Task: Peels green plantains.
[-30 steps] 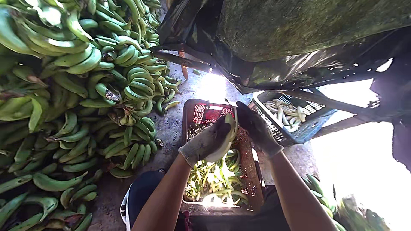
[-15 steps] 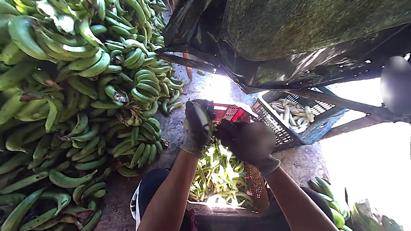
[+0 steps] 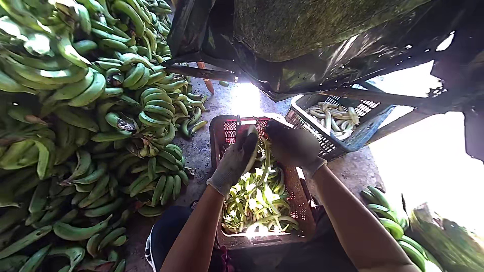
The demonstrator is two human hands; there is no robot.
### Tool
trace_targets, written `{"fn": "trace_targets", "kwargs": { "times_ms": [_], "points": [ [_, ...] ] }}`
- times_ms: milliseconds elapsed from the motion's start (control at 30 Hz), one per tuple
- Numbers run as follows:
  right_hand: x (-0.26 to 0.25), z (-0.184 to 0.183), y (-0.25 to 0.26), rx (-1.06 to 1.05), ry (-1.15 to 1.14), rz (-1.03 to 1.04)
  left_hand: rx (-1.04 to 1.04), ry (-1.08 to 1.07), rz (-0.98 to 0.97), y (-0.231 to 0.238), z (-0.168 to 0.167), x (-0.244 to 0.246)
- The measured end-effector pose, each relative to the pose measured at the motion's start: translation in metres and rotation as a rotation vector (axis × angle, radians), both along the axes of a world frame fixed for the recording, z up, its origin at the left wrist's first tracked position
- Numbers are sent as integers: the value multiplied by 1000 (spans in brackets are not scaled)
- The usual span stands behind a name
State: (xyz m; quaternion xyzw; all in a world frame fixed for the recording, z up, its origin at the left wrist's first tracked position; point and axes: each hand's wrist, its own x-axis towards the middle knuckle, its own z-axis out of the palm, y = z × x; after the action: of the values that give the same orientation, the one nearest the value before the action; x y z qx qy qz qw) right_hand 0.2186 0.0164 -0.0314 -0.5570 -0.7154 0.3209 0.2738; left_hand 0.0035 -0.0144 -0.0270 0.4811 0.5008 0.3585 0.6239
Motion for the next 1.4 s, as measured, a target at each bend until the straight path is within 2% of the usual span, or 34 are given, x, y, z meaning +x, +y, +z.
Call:
{"fn": "trace_targets", "kwargs": {
  "times_ms": [133,233,333,433,533,667,733,867,933,1033,1100,1133,1200,1267,1333,1400],
  "points": [
    [-11,-5,-19,321,-213,219,28,-139,200,6,-8,-25],
    [-18,-18,-26,565,-293,349,16,-359,217,8,-14,-44],
    [-22,-14,-30,722,-318,363,18,-559,187,10,-11,-53],
    [-26,-9,-31,783,-346,295,32,-619,208,6,-10,-50],
    [-30,-2,-32,533,-292,199,157,-383,247,-9,-7,-34],
    [-27,18,-20,75,-98,67,320,-61,129,-18,-7,-23],
    [-24,17,-18,-46,-25,-4,298,-37,145,-11,-7,-21],
    [-20,-1,-13,-116,19,15,73,-238,161,-1,-6,-12],
    [-23,-3,-15,-51,80,72,49,-267,156,2,-15,-8],
    [-26,5,-25,198,189,135,428,-167,93,-8,-19,-14],
    [-22,20,-32,338,307,227,675,-195,50,-14,3,-18],
    [-19,26,-36,410,312,271,704,-262,59,-16,11,-20],
    [-12,23,-38,569,196,321,560,-401,91,-16,6,-25],
    [-10,13,-31,676,-39,306,478,-385,115,-10,-7,-29],
    [-16,5,-26,749,-199,295,546,-240,65,-7,-11,-32],
    [-22,2,-27,792,-233,256,645,-125,66,-6,-9,-31]
  ]
}}
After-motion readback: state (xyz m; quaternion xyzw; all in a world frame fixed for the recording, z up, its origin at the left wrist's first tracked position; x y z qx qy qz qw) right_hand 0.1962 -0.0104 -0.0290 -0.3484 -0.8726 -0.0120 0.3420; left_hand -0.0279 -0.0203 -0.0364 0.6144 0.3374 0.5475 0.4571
